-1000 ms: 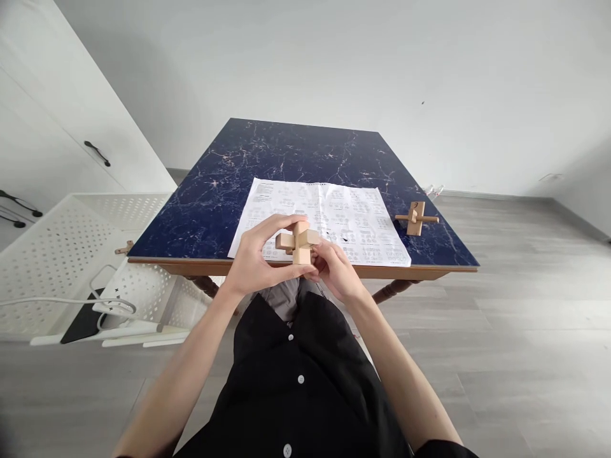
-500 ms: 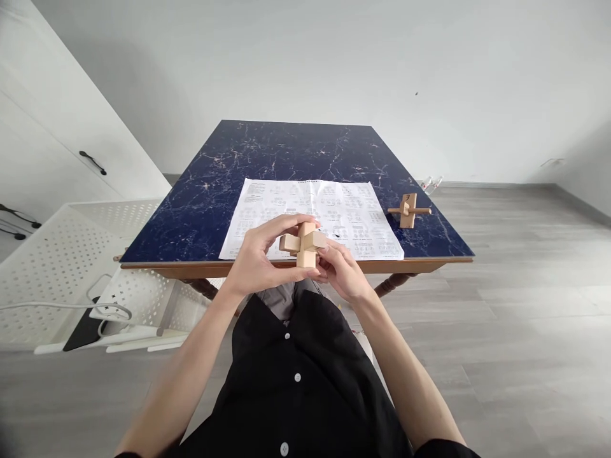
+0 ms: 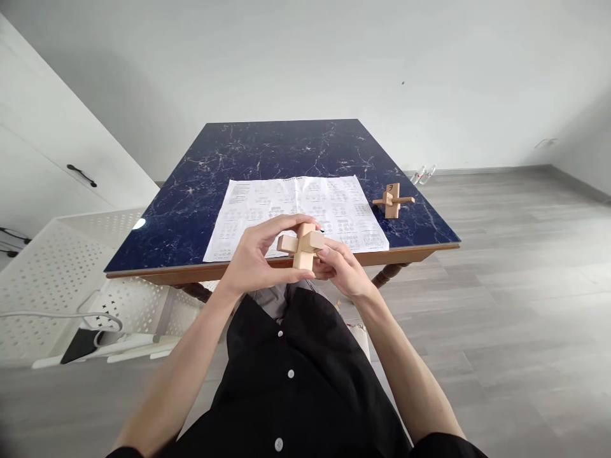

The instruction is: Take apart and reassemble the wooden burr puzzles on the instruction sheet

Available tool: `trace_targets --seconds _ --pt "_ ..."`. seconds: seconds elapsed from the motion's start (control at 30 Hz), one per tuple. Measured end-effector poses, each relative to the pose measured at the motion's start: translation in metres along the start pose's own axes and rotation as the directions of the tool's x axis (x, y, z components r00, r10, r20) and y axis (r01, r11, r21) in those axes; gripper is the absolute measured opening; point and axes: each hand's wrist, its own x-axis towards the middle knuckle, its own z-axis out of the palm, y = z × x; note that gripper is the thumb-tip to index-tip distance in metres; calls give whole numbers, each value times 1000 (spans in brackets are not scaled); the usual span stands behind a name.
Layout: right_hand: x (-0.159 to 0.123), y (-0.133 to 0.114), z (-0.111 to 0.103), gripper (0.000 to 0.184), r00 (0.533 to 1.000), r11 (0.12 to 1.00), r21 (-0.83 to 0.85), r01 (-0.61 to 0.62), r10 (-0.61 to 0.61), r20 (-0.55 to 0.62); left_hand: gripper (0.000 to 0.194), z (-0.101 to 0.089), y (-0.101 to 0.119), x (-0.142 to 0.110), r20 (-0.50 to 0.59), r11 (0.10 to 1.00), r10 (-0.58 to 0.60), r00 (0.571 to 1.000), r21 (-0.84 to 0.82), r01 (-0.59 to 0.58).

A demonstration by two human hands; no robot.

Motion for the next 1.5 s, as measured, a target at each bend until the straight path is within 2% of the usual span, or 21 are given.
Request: trace_targets --seconds 0.13,0.3,0.57,0.7,0.93,1.03,1.1,1.17,1.23,1.3,1.4,1.5 --pt "-4 -1 -4 49 999 1000 14 25 -25 31 67 -1 -1 7 70 1000 24 997 -13 -23" --pt "-8 1 -5 46 999 998 57 -25 23 33 68 2 -1 11 124 999 46 991 -14 -45" --pt "-9 1 -7 49 999 995 96 21 -23 27 68 4 -4 12 116 999 -5 993 -43 10" --pt "-9 0 -6 50 999 994 112 14 -18 33 70 1 -8 13 121 997 8 993 -78 1" --pt "-5 -3 -2 45 1000 990 141 5 -5 2 69 -14 -14 16 56 999 23 998 -48 -20" --pt "-2 -7 -2 48 1000 992 123 4 -4 6 59 -29 -18 17 -87 1000 27 996 17 -26" --pt "0 -10 -3 50 1000 994 104 -12 14 -15 60 -43 -24 16 -205 989 -15 979 143 45" --pt "3 -13 -4 51 997 995 95 -34 40 -62 68 -60 -34 11 -290 947 -99 952 268 180" --pt "7 -15 -5 51 990 994 96 -52 64 -123 76 -77 -48 3 -363 858 -204 909 382 345" --pt "11 -17 -5 50 981 993 100 -60 78 -180 66 -94 -62 -6 -423 723 -271 865 504 473" --pt "21 -17 -7 49 971 993 102 -51 73 -226 62 -114 -80 -15 -451 537 -342 825 626 565" --pt "32 -16 -9 50 964 997 73 -39 57 -259 60 -127 -90 -19 -463 419 -348 815 701 577"
